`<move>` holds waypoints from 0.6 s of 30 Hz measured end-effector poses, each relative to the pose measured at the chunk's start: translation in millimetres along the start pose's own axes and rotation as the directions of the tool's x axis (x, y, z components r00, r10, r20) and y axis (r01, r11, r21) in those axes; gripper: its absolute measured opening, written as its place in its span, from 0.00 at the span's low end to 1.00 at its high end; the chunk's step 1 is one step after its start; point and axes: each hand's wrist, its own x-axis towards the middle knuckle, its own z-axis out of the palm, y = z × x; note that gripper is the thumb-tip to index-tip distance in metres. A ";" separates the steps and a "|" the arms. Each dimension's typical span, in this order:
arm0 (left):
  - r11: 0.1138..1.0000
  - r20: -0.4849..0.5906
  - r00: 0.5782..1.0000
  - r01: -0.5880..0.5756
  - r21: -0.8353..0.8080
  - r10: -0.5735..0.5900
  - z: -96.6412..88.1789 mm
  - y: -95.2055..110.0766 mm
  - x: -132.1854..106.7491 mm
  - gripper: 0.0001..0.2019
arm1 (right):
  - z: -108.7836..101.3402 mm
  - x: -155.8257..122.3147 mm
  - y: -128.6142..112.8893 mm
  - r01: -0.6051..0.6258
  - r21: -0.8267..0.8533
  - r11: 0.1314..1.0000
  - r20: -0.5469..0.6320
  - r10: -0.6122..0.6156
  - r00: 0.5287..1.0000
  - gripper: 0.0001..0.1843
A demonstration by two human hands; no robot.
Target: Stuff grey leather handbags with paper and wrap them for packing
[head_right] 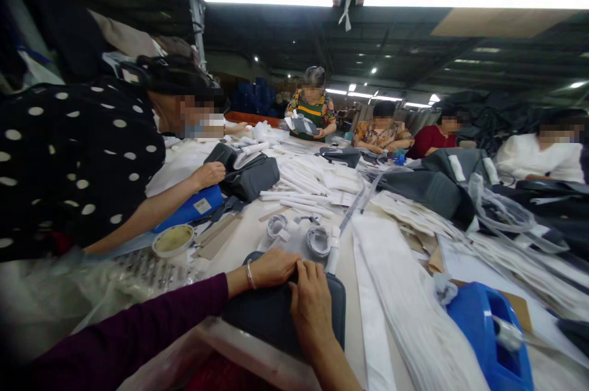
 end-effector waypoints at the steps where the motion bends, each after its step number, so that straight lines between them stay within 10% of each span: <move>1: 0.999 -0.055 0.998 -0.002 -0.055 -0.001 0.8 -0.6 0.5 0.11 | 5.7 3.3 -5.5 0.019 0.001 1.000 -0.031 -0.019 0.999 0.18; 7: 0.984 -0.407 0.912 -0.026 -0.178 -0.050 -16.7 2.0 48.4 0.22 | 22.6 6.9 -4.6 0.031 -0.013 0.999 -0.120 -0.032 0.992 0.11; 12: 0.979 -0.058 0.987 0.157 0.129 -0.151 -46.3 -3.8 125.1 0.19 | 21.8 4.9 -4.6 0.019 -0.039 0.999 -0.127 -0.023 0.992 0.13; 18: 0.926 0.141 0.926 0.320 0.202 -0.351 -50.5 -20.1 165.4 0.13 | 25.7 4.7 -4.2 -0.001 -0.017 1.000 -0.143 -0.001 0.990 0.16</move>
